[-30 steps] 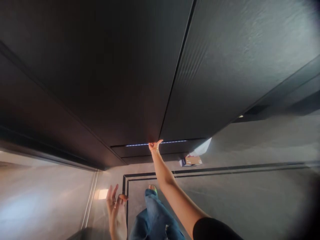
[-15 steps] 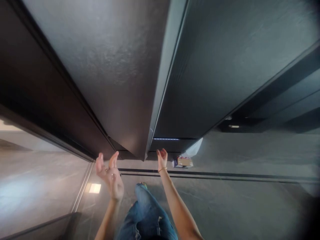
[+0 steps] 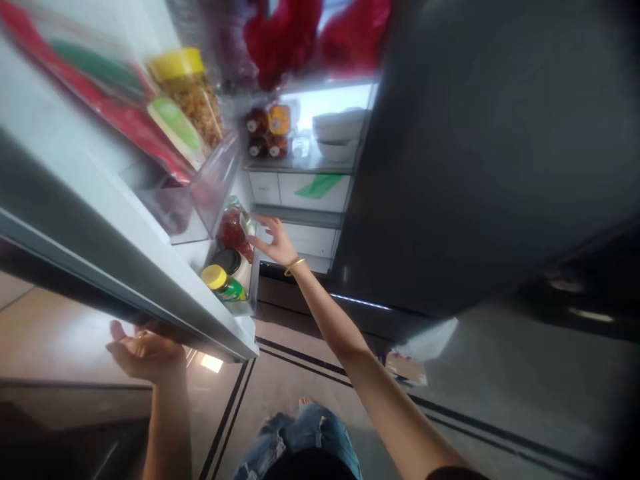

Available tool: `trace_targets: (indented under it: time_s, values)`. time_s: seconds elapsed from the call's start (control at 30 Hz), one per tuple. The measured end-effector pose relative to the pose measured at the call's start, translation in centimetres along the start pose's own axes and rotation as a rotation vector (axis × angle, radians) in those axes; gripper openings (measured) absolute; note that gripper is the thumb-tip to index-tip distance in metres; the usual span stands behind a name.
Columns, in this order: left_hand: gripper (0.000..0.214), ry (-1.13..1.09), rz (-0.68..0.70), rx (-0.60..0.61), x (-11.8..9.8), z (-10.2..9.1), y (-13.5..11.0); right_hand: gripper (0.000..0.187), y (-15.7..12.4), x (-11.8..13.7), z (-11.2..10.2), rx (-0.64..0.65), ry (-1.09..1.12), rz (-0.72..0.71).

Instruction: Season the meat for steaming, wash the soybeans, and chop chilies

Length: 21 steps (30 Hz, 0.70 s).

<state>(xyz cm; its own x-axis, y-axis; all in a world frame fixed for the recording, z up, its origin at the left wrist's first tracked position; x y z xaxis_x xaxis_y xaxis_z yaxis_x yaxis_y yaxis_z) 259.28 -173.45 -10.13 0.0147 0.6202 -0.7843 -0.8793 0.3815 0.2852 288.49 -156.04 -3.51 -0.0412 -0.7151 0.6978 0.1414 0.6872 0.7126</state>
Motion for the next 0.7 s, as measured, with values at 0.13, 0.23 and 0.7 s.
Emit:
trace_targets:
  time_s: [0.13,0.23,0.7]
  values:
    - [0.048,-0.206,0.015,-0.144,-0.3,-1.2,2.2,0.077,3.4,-1.7,6.5,0.096,-0.137,-0.036]
    - [0.051,-0.204,-0.029,-0.200,0.6,-1.0,3.0,0.077,4.7,-2.6,9.6,0.069,-0.200,0.000]
    - [0.059,-0.075,0.167,-0.298,0.9,-1.0,3.2,0.036,0.4,3.6,-1.2,-0.506,0.436,0.036]
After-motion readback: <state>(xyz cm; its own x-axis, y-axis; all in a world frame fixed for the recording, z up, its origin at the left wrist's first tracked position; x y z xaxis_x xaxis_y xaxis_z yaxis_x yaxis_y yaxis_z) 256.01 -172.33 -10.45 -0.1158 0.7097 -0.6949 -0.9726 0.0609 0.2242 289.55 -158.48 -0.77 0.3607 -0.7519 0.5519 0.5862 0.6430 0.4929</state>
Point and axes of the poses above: each hand's wrist, its own y-axis towards the middle knuckle, its own z-axis out of the palm, x = y × z, the point moved 7 cm from there along y, towards the middle knuckle, and after that the axes turned 13 degrees about -x, right-handed, at the moved point
